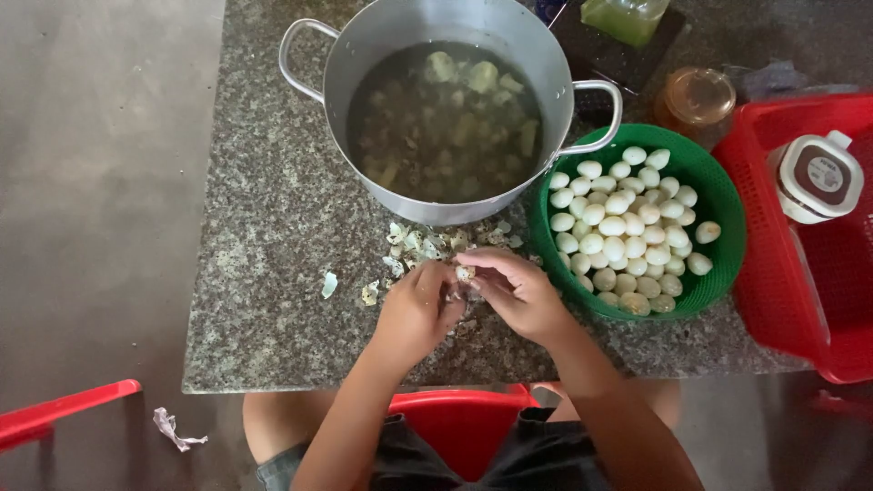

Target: The person peels shells from cooked quail eggs by hand, retrieving eggs from a pot of water and placing the peeled eggs into a green colander.

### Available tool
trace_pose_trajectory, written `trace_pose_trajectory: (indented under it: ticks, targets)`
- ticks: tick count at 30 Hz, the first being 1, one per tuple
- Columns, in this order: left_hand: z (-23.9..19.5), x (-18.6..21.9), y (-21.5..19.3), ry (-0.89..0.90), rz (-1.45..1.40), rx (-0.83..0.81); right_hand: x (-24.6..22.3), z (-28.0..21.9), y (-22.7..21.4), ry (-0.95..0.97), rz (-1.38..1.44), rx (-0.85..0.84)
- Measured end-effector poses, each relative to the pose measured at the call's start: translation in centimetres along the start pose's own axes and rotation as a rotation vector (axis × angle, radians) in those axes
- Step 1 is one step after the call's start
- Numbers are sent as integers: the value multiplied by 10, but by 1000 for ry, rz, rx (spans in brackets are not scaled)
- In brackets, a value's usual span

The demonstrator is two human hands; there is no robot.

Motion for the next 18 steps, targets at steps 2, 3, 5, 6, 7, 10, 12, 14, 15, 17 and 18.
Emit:
trace_pose_trajectory:
  ticks: [2,3,5,6,7,10,12,14,15,17,18]
  targets:
    - [-1,4,1,15,-50,-11,3,-1,-2,20,18,-13]
    - [-1,6,2,31,-100,-24,5,-1,-2,39,36,-24]
    - [0,3,1,7,-125,-4,8,-2,-3,47,65,-18]
    - [1,1,1,-18,-150,15,10,-3,-3,57,94,-13]
    - [5,12,-10,-17,-151,14,11,-3,-2,56,93,-11]
    - [13,27,-26,-27,-158,29,15,-4,-1,87,168,-10]
    - [8,16,-16,-48,-94,30,14,-3,-1,47,160,4]
    - [3,5,-5,-59,-81,21,16,-2,-2,80,162,2]
    - [0,-1,1,-68,-68,10,18,-2,-4,114,163,2]
    - [2,2,0,-66,-62,-3,16,0,-3,108,149,0]
    - [2,3,0,-64,-54,-15,14,1,-2,99,136,-2]
Point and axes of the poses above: each hand's wrist, its own z-axis towards the middle knuckle, its own y-axis out of the palm, x = y × z, the point moved 5 cm from there along z, towards the middle knuckle, and after that the axes turned 6 degrees about -x, right-handed, at the moved point
